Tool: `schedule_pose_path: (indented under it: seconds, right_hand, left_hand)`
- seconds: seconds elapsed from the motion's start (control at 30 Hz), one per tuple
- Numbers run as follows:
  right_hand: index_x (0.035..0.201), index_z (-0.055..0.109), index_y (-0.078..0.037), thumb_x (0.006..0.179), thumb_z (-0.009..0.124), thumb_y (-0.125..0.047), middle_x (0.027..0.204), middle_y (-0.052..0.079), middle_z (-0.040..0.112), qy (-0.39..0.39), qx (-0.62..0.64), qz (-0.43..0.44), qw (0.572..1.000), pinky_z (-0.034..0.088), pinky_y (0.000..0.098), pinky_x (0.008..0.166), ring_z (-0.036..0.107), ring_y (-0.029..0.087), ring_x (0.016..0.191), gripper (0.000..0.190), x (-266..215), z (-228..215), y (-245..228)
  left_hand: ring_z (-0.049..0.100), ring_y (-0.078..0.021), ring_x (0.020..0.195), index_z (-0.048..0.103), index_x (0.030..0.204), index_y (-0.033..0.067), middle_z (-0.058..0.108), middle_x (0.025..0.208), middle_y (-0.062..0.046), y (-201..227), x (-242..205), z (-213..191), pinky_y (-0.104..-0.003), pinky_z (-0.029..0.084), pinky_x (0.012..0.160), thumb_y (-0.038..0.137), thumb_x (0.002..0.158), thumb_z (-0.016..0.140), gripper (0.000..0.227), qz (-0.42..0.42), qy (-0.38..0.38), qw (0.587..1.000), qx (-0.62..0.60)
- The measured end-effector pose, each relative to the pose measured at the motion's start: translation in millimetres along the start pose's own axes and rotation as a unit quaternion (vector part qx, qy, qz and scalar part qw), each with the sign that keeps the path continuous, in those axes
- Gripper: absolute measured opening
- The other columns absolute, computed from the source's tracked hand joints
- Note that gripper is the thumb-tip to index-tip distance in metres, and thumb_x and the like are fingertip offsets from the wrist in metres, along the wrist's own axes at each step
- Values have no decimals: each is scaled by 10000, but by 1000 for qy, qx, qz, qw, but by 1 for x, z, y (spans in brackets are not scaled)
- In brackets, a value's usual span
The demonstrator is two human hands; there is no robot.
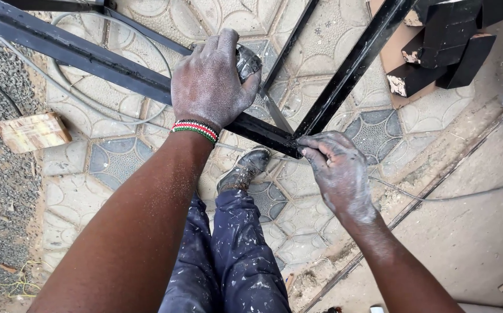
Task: Painting a black metal frame using a small brush and paint in a workshop setting.
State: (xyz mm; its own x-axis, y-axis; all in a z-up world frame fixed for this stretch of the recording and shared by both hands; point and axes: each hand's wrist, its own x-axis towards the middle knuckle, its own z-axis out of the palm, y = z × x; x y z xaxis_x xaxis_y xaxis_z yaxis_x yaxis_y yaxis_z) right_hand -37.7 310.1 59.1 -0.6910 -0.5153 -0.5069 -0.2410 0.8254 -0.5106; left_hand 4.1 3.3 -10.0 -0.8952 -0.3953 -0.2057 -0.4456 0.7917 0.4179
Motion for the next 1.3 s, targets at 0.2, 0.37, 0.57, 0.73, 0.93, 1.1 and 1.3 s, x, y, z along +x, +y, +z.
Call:
schedule_pose_path:
  seconds: [0.2,0.37,0.57,0.73,0.93,1.1,1.3]
  right_hand:
    - [1478,869,-282,1145,671,-65,1434,-102,813,18,-66,-83,994,305,404,1391,687,116,1377,444,-5,34,8]
    - [1422,890,-123,1235,677,-188,1292,-3,803,82,-151,-136,976,422,434,1301,702,230,1274,290,-8,40,-11]
    - [1482,864,-103,1189,758,-62,1347,137,637,131,-138,-143,971,566,496,1130,642,360,1263,314,-17,53,-1]
    - [1344,743,-99,1159,699,-36,1266,89,661,161,287,73,941,566,396,1169,696,275,1282,200,-29,75,-14]
    - [1231,867,-46,1142,701,-96,1151,108,723,197,11,73,978,557,448,1140,716,298,1131,194,-21,76,-59]
    - [1123,841,-75,1128,712,-118,1120,115,742,226,59,123,965,581,455,1071,736,291,1067,136,-14,78,-77]
    - [1105,834,-89,1111,700,-157,1114,116,818,235,31,137,962,537,498,1089,713,347,1154,150,-13,89,-77]
  left_hand:
    - [807,-400,990,654,1243,188,810,1082,-94,0,0,3,-591,621,741,583,962,840,520,-2,15,999,28]
    - [805,-428,1021,660,1239,178,827,1115,-109,-2,-1,5,-615,622,745,576,957,860,526,7,23,1000,4]
    - [812,-440,939,652,1216,175,827,1083,-118,1,-2,4,-606,609,728,572,1009,825,480,3,37,999,0]
    - [809,-444,989,661,1260,171,831,1119,-116,-2,-1,6,-613,618,759,597,963,860,557,7,31,1000,2]
    - [804,-426,1027,668,1261,169,824,1130,-114,-1,0,4,-589,624,808,632,968,876,586,3,24,1000,13]
    - [814,-417,1033,674,1302,164,826,1145,-112,-1,-1,4,-586,619,810,664,1000,865,615,4,19,1000,19]
    - [795,-411,1070,681,1280,177,816,1154,-112,-1,0,5,-595,604,815,700,1013,838,607,4,14,999,37]
